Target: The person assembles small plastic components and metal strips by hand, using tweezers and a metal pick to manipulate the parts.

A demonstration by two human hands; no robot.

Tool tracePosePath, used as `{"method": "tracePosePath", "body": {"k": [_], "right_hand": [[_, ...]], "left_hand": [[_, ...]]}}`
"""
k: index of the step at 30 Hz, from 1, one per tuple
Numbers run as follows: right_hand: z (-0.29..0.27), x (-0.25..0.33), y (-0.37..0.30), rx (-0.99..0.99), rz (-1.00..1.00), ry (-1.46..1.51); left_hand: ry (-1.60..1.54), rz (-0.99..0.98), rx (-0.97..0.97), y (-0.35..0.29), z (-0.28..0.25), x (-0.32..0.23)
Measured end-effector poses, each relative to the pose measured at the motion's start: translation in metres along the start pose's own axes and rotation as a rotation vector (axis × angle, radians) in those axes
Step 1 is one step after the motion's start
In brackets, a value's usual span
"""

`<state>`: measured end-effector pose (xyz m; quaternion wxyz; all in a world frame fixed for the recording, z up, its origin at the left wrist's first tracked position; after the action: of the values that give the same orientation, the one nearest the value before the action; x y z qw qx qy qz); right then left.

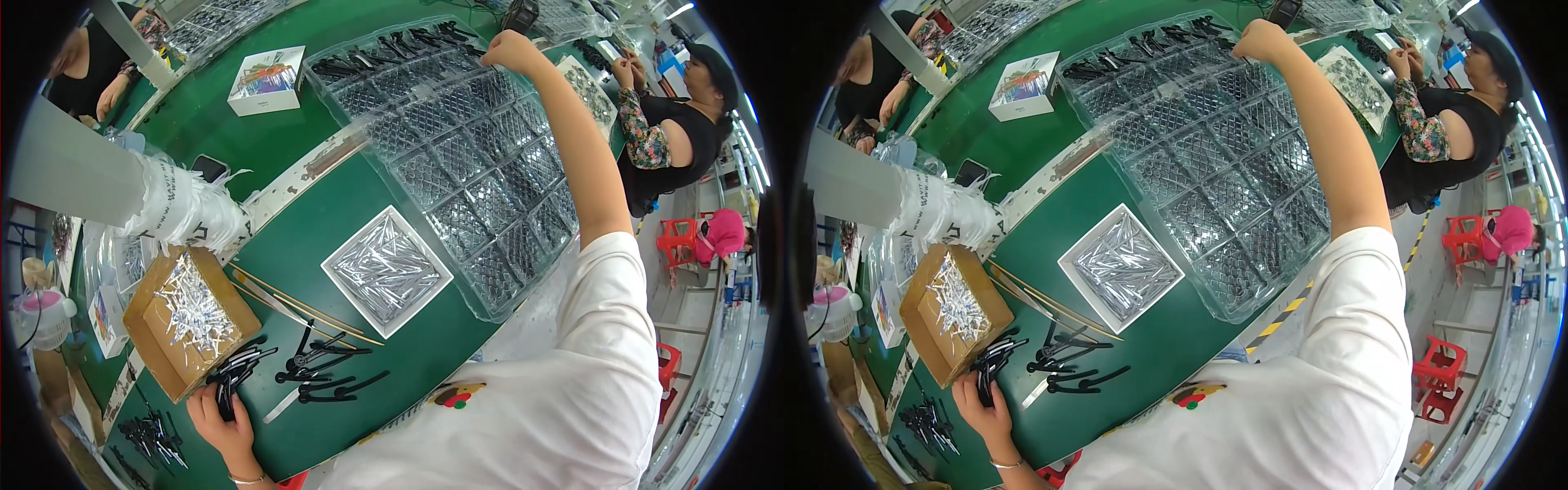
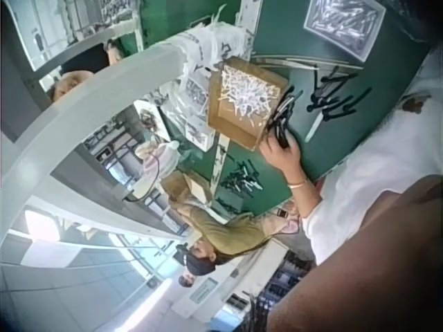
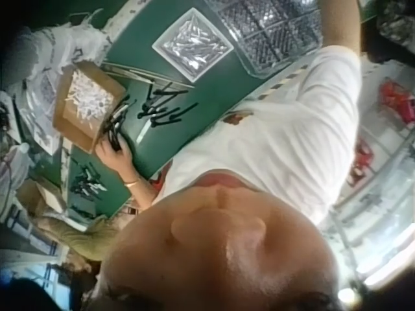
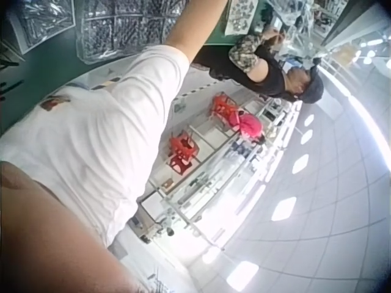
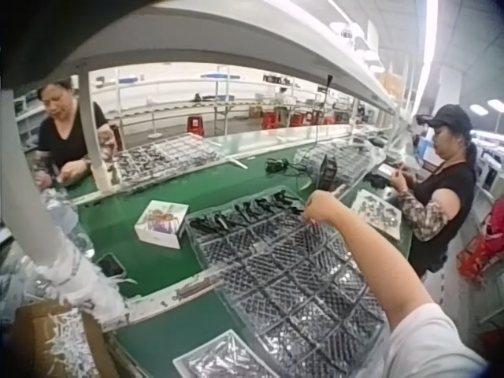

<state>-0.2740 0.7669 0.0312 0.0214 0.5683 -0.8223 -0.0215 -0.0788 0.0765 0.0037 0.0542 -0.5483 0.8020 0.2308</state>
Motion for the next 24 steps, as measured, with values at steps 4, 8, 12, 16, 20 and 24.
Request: {"method": "tracePosePath", "body": {"k": [4,8,12,16,20,24], "right_hand": [[-0.007,0.000,-0.005,-0.064,0.065,0.044],[-0.011,-0.007,-0.016,-0.279,0.099,0.092],[-0.066,0.093,-0.088,-0.221,-0.216,0.019],[-0.073,0.248,-0.210,-0.098,-0.572,0.481],[-0.063,0.370,-0.342,-0.106,-1.034,0.220],[-0.032,0.388,-0.385,-0.051,-1.022,-0.078]], "left_hand": [[0.017,0.012,-0.020,-0.004,-0.004,-0.002],[0.015,0.036,0.014,-0.004,-0.005,-0.004],[-0.004,0.078,0.022,0.002,-0.002,-0.005],[0.049,0.108,0.073,0.001,-0.008,-0.010],[-0.007,0.106,0.093,-0.007,-0.008,-0.001],[-0.015,0.146,0.074,-0.016,-0.011,0.000]]}}
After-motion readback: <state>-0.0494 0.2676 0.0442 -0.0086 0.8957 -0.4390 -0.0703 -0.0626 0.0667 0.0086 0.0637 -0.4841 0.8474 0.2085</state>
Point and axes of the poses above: each hand's wrist, its own y-axis towards the middle knuckle, its own z-axis out of the palm, x = y × z, the point moved 9 cm from there along y, towards the middle knuckle, and after that the axes turned 7 degrees about -y, right-handed, at the moved point
